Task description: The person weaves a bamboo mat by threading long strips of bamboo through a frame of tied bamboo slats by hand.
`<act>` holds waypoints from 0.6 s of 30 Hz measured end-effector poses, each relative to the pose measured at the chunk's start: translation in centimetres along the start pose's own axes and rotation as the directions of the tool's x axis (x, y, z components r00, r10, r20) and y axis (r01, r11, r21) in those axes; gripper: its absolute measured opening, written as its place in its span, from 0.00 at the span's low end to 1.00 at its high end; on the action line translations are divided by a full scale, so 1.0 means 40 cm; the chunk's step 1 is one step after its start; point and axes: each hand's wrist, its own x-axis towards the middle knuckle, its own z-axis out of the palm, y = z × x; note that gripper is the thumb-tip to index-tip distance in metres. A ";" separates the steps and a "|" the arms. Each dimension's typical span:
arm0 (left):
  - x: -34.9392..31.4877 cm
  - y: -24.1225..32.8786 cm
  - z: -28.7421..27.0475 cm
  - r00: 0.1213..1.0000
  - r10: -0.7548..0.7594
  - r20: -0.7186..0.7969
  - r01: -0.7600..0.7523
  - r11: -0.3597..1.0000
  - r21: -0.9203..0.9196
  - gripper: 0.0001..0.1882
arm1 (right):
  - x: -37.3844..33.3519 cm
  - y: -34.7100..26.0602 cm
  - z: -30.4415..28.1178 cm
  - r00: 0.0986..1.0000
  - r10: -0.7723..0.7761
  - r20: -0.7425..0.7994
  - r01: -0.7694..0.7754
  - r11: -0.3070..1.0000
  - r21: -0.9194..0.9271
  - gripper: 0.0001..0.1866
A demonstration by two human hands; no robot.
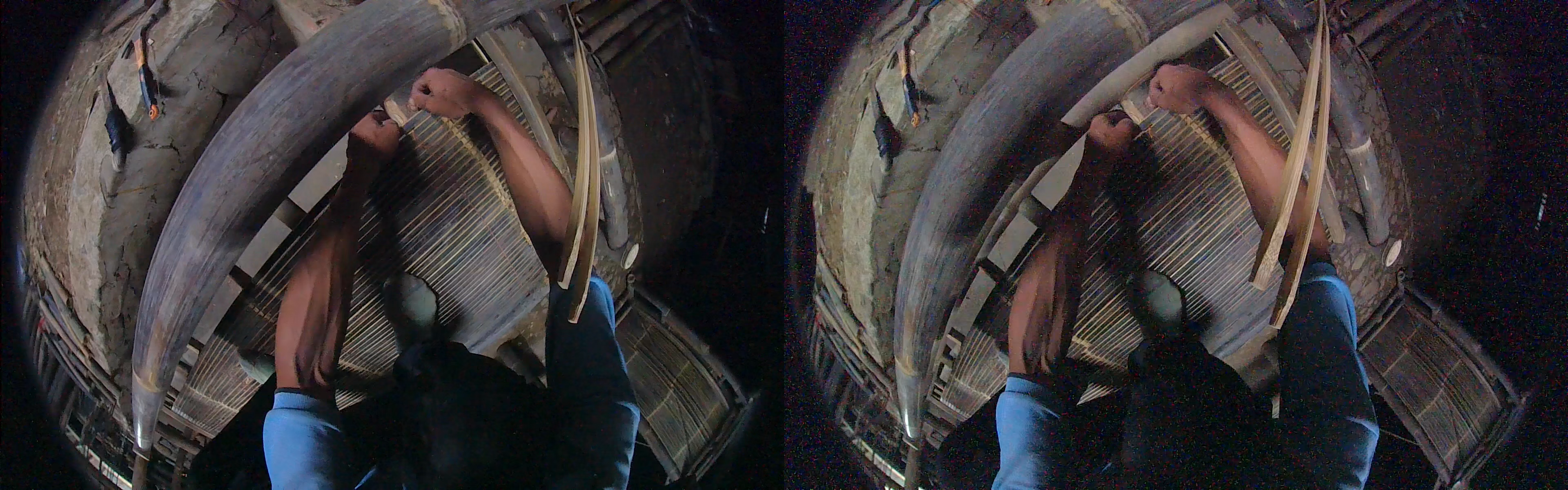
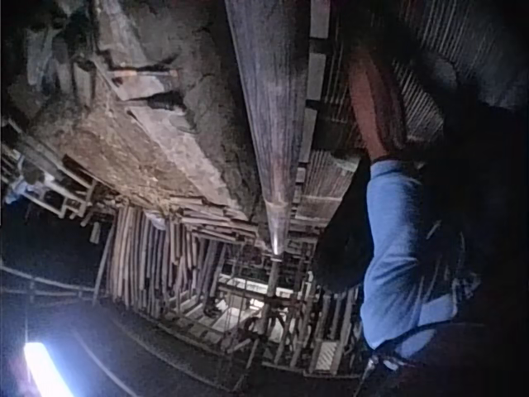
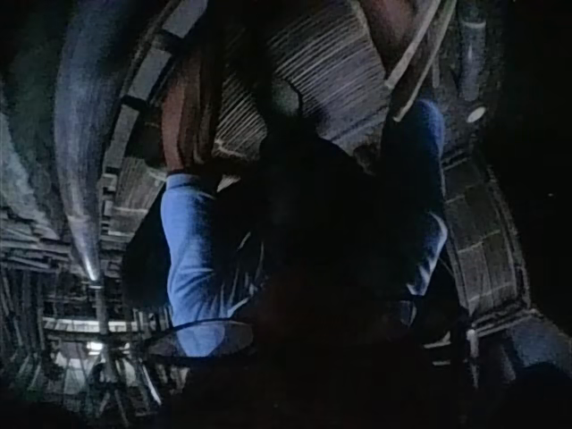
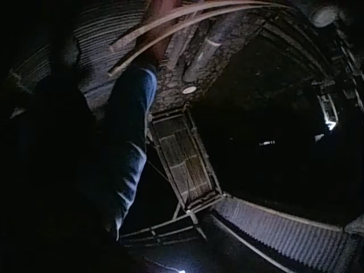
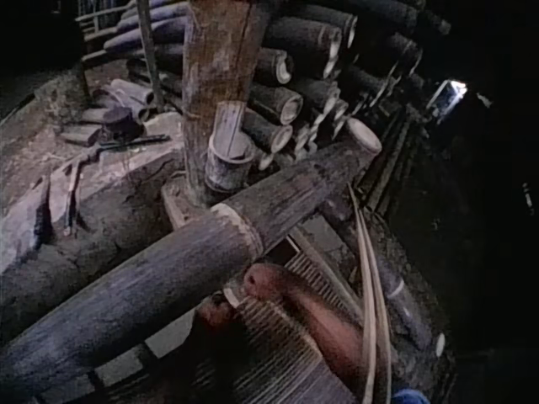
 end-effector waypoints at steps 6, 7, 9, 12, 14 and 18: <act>-0.099 0.089 -0.079 0.962 -0.174 -0.211 0.133 0.972 -0.192 0.16 | -0.189 -0.063 0.051 0.782 -0.120 -0.612 0.146 0.989 -0.008 0.10; -0.134 0.067 -0.105 0.939 -0.103 -0.327 0.061 0.989 -0.137 0.16 | -0.215 -0.093 0.069 0.811 -0.004 -0.585 0.174 0.957 0.233 0.11; -0.135 0.114 -0.039 0.925 0.001 -0.381 -0.068 0.984 -0.163 0.16 | -0.404 -0.012 0.073 0.825 0.295 -0.482 0.175 0.678 0.714 0.13; -0.168 0.083 -0.126 0.939 -0.034 -0.342 0.001 0.995 -0.096 0.15 | -0.574 -0.008 0.161 0.730 0.525 -0.438 0.477 0.068 0.876 0.16; -0.149 0.046 -0.109 0.966 -0.094 -0.241 0.030 0.966 -0.256 0.14 | -0.733 0.023 0.184 0.596 0.687 -0.415 0.595 -0.031 0.803 0.18; -0.108 0.050 -0.059 0.948 0.140 -0.286 -0.157 0.987 -0.036 0.13 | -0.986 0.004 0.152 0.346 0.804 -0.484 0.901 -0.140 0.411 0.19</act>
